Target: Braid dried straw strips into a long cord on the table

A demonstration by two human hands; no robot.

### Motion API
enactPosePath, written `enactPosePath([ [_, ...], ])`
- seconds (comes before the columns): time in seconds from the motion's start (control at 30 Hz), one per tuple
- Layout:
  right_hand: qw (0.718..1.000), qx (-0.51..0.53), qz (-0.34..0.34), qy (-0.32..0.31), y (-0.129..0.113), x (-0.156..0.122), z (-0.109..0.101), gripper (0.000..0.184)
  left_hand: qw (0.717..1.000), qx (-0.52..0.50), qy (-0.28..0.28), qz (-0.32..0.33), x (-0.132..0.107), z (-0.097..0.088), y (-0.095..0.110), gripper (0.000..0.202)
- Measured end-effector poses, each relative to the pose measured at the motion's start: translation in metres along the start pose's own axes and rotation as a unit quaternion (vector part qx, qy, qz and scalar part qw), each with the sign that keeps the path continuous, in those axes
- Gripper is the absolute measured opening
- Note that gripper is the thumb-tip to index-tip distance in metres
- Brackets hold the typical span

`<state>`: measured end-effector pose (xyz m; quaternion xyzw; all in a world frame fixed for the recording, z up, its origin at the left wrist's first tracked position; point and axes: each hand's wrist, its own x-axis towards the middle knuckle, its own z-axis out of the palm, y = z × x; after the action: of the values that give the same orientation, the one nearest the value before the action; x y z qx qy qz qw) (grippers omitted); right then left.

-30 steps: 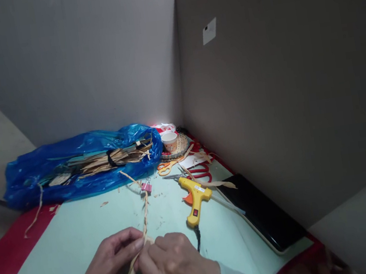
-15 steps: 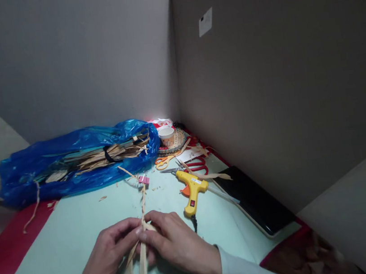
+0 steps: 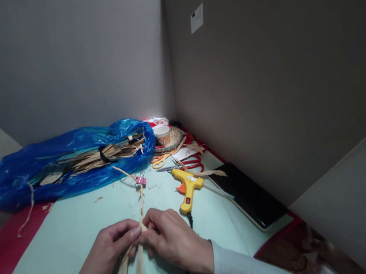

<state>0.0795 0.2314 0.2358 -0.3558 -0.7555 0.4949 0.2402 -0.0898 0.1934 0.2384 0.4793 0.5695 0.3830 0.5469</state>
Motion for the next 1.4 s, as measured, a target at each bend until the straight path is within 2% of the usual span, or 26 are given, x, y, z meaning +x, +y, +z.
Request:
enactPosePath([
  [0.13,0.999,-0.033,-0.022,-0.022,-0.009,-0.003,-0.005,0.019,1.000,0.027,-0.001,-0.014,0.001,0.001,0.004,0.027],
  [0.33,0.998,-0.068,-0.012,-0.012,-0.008,-0.001,-0.009,0.020,0.994,0.104,0.024,0.023,-0.001,0.000,0.008,0.027],
  [0.43,0.999,-0.051,-0.003,-0.002,-0.008,-0.001,-0.008,0.018,0.997,0.078,0.008,0.016,0.000,0.000,0.008,0.030],
  [0.53,0.998,-0.056,0.002,0.006,-0.009,-0.001,-0.006,0.015,1.000,0.009,-0.003,-0.011,0.002,0.001,0.004,0.030],
  [0.67,0.987,-0.155,-0.025,0.031,-0.006,-0.001,-0.002,0.014,0.998,-0.042,0.020,-0.032,0.003,0.004,-0.004,0.036],
  [0.77,0.977,-0.204,-0.047,0.027,-0.004,-0.001,0.001,0.017,0.997,-0.058,0.037,-0.039,0.005,0.006,-0.010,0.040],
  [0.87,0.970,-0.229,-0.046,0.072,-0.003,-0.001,0.006,0.021,0.995,-0.081,0.029,-0.048,0.009,0.005,-0.014,0.037],
  [0.93,0.955,-0.265,-0.056,0.121,-0.003,-0.001,0.013,0.029,0.996,-0.075,0.030,-0.027,0.011,0.004,-0.015,0.035],
  [1.0,0.940,-0.304,-0.071,0.140,-0.003,0.000,0.019,0.031,0.998,-0.055,0.032,0.005,0.012,0.003,-0.014,0.033],
  [1.07,0.938,-0.314,-0.072,0.128,-0.003,-0.001,0.022,0.026,0.998,-0.038,0.037,0.020,0.012,0.001,-0.012,0.031],
  [1.23,0.964,-0.253,-0.049,0.067,-0.006,-0.001,0.010,0.020,0.998,0.007,0.050,0.033,0.009,0.000,-0.007,0.031],
  [1.4,0.958,-0.280,-0.029,0.057,-0.014,0.001,-0.005,0.020,0.997,0.044,0.053,0.038,0.010,0.002,-0.006,0.032],
])
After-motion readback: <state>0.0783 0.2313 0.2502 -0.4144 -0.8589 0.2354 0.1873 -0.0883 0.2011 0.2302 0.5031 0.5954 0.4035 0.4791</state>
